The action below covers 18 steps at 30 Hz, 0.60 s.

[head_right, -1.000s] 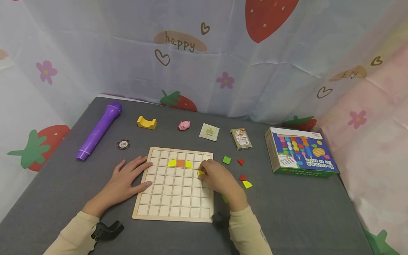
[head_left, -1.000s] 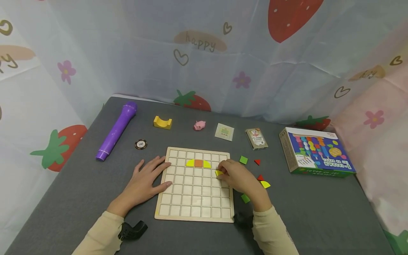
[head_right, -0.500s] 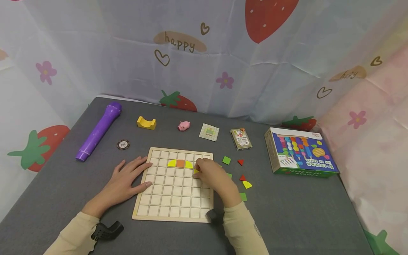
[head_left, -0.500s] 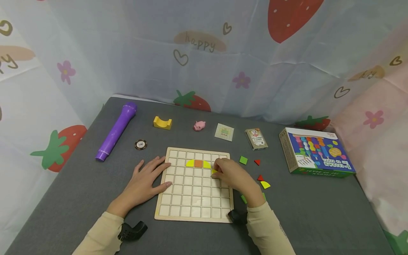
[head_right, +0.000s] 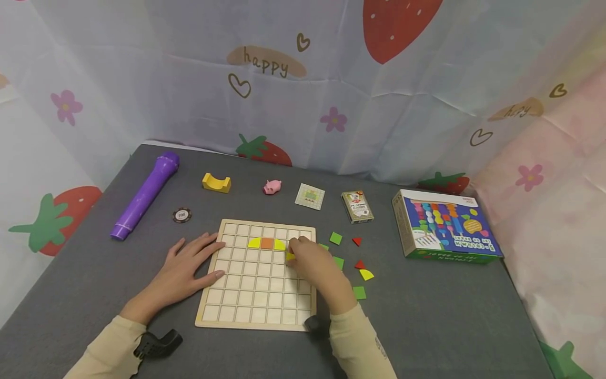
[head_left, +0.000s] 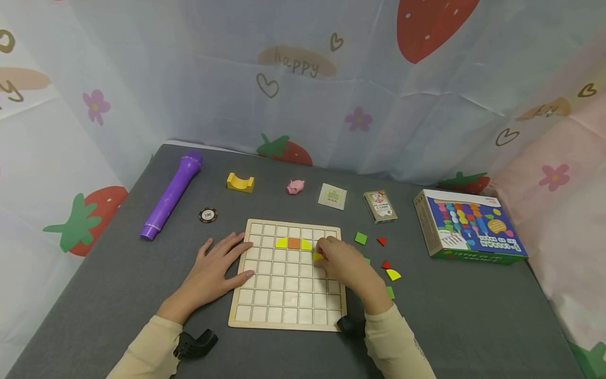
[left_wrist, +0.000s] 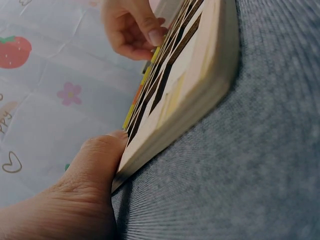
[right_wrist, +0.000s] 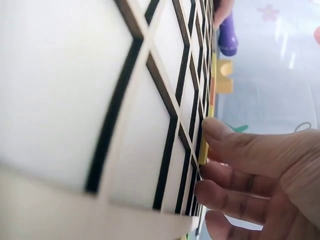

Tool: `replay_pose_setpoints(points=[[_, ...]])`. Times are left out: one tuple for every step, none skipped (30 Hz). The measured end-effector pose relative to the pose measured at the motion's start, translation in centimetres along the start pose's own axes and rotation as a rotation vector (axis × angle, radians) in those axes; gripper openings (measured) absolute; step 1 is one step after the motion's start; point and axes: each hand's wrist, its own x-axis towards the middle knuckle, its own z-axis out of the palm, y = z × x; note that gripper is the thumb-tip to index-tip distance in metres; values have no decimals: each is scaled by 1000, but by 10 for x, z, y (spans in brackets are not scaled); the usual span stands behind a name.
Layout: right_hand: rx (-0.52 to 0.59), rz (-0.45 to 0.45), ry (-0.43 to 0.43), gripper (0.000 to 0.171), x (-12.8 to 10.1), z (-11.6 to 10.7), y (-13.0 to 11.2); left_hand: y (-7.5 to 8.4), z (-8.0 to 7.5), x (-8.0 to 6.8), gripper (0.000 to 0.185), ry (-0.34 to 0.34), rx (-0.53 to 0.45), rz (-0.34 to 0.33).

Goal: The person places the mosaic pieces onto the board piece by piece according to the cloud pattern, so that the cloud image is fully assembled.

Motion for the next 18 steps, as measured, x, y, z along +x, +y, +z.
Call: replay_pose_setpoints(points=[[-3,-3,3,23,-2,-1,0,0,0,0,65,0,-1,-1],[0,-3,7,25,-4,-2,0,0,0,0,65,0,-1,-1],[4,-1,12,26,-7,-5,1,0,0,0,65,0,-2,-1],[12,9,18,28,-10,-7,2,0,0,0,65,1,-1,-1],[23,20,24,30,-14,-10,5,0,0,0,65,2,-1,0],[29,36,27,31,-17,-14,7,0,-1,0,65,3,-3,1],[34,55,31,32,-21,-17,11,0,-1,0,65,4,-3,2],[41,76,35,33,-25,-22,15,1,-1,0,65,5,-4,3],[40,98,39,34,-29,-25,20,1,-1,-1,65,5,-4,3],[42,118,42,34,-34,-29,26,1,-1,-1,65,6,-5,3],[39,131,47,34,-39,-33,32,1,-1,-1,65,6,-6,2],[39,147,52,33,-44,-37,39,1,-1,0,65,5,-5,1],[45,161,57,33,-49,-40,45,1,-1,0,64,4,-3,1],[51,178,57,33,-55,-43,52,1,-1,0,65,3,-3,1],[53,187,58,32,-60,-45,58,1,0,0,65,3,-3,0],[62,195,57,31,-65,-47,65,1,0,0,65,2,-4,-1],[70,203,54,29,-69,-48,70,1,0,0,65,2,-1,-1],[76,215,45,25,-74,-48,76,1,0,0,65,3,2,1]])
